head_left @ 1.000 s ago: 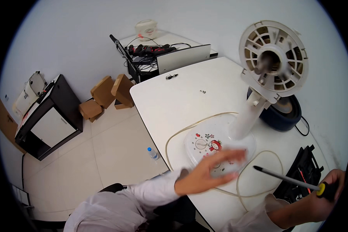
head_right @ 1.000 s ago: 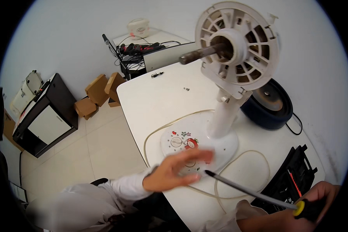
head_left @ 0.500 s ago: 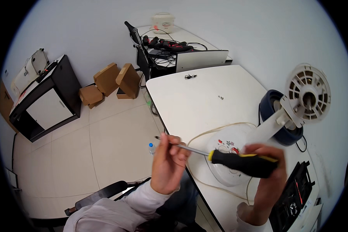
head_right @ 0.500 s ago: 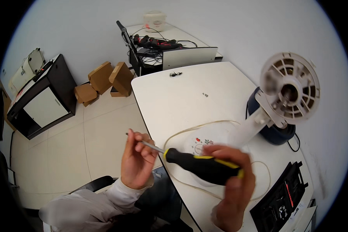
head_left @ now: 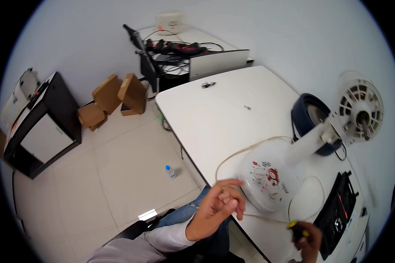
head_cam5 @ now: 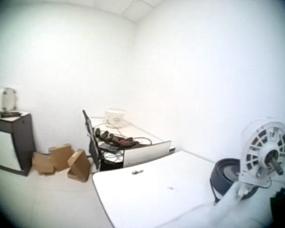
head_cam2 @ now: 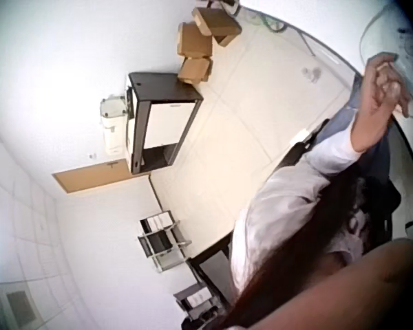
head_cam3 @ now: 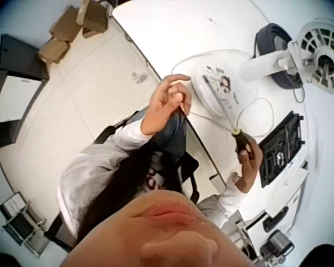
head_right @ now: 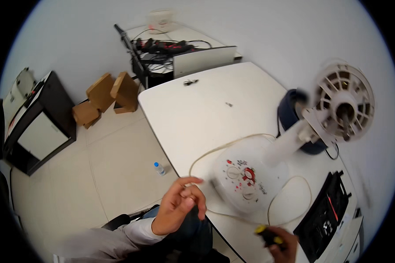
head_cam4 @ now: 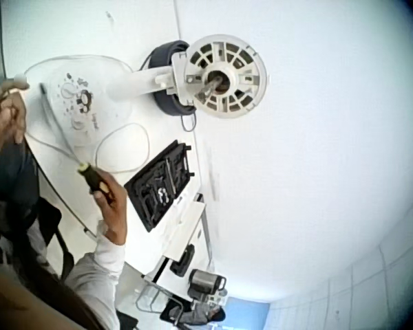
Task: The person uses a screwdriver to remove screws from a white desk fan, detaching the fan head from the base and then unscrewing the base. Screws are placed on the table as they are removed.
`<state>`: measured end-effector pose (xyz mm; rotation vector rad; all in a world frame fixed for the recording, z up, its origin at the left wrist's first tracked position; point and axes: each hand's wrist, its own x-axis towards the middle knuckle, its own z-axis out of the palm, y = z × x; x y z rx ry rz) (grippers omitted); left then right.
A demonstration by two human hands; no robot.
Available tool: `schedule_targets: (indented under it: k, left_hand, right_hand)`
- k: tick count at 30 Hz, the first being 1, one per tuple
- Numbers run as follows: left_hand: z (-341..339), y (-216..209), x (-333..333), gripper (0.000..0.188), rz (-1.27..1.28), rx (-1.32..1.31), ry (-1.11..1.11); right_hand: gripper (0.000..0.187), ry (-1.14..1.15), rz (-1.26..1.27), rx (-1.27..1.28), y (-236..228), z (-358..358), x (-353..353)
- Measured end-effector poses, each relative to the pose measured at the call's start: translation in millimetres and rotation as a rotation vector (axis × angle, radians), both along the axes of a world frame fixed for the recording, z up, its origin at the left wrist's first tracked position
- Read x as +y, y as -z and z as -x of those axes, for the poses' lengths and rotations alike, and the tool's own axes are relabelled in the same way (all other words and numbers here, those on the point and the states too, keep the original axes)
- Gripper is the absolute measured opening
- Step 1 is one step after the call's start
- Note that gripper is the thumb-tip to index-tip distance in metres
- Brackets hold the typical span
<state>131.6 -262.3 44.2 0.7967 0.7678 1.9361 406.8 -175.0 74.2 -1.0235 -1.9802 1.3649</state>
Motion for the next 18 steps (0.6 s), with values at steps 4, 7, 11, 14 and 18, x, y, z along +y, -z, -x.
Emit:
schedule_targets:
  k: [4, 7, 11, 14, 18]
  left_hand:
    - [-1, 12, 15, 0.039, -0.031, 0.027, -0.212]
    - [-6, 4, 41, 0.034, -0.076, 0.183, -0.289]
    - [-19, -24, 96, 0.035, -0.099, 0.492, -0.330]
    - [-21, -41, 141, 0.041, -0.160, 0.689, -0.292]
    - [-25, -55, 183, 0.038, -0.233, 0.597, -0.217]
  right_hand:
    - [0.038, 0.388, -0.327, -0.072, -27, -27, 12]
    - [0.037, 0.388, -0.631, -0.102, -36, -36, 28]
    - [0.037, 0.458, -0.866, 0.004, -6, -51, 47]
    - [0.035, 0.488, -0.898, 0.029, 4, -34, 48]
    - [0.039, 0.499, -0.840, 0.073, 8, -17, 43]
